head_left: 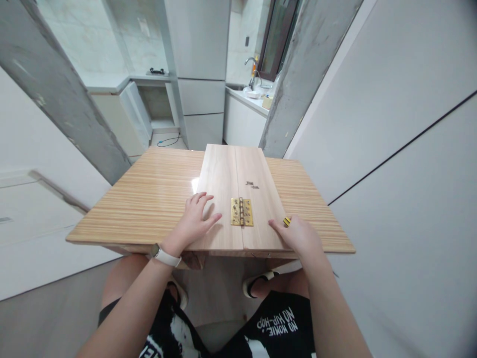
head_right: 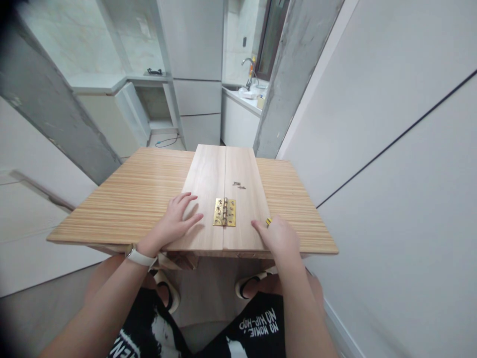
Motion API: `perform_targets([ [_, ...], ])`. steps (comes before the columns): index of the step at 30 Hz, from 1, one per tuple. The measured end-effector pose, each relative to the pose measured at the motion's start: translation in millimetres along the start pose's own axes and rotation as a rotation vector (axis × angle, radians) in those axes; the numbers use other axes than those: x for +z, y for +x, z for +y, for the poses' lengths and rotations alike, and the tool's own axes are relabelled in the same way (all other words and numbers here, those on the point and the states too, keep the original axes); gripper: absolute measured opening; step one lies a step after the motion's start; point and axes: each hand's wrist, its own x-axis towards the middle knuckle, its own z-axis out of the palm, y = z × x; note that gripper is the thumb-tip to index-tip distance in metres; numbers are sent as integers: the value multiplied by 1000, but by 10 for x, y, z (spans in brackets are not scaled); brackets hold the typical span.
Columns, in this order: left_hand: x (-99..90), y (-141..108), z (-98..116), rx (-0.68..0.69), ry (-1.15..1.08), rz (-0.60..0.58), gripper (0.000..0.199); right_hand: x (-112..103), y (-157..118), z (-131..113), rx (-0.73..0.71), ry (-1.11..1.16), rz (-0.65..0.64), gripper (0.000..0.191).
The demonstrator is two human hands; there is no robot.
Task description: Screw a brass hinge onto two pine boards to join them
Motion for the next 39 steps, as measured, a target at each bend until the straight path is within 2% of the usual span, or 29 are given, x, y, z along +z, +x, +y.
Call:
perform_targets([
  [6,26,-9,39,32,56,12,57,-26,16,-6,-40,-28,-8,67],
  [10,11,0,162,43,140,-36,61,-10,-61,-170,-32,0,171,66],
  [12,20,20,267,20,178,-53,65,30,-113,-312,-84,48,211,63],
  [15,59,50,413,-51,228,-50,62,103,-168,-504,-148,94,163,60],
  [18,97,59,484,-88,241,-42,65,152,-181,-589,-155,119,135,59],
  [28,149,32,455,-63,183,14,66,138,-100,-534,-191,161,99,56],
  [32,145,32,464,-64,189,-4,66,150,-98,-540,-205,153,85,54],
  [36,145,33,466,-74,194,-15,68,42,-92,-537,-253,144,86,45],
  [39,155,27,458,-66,204,-6,67,-205,-2,-514,-336,238,263,35],
])
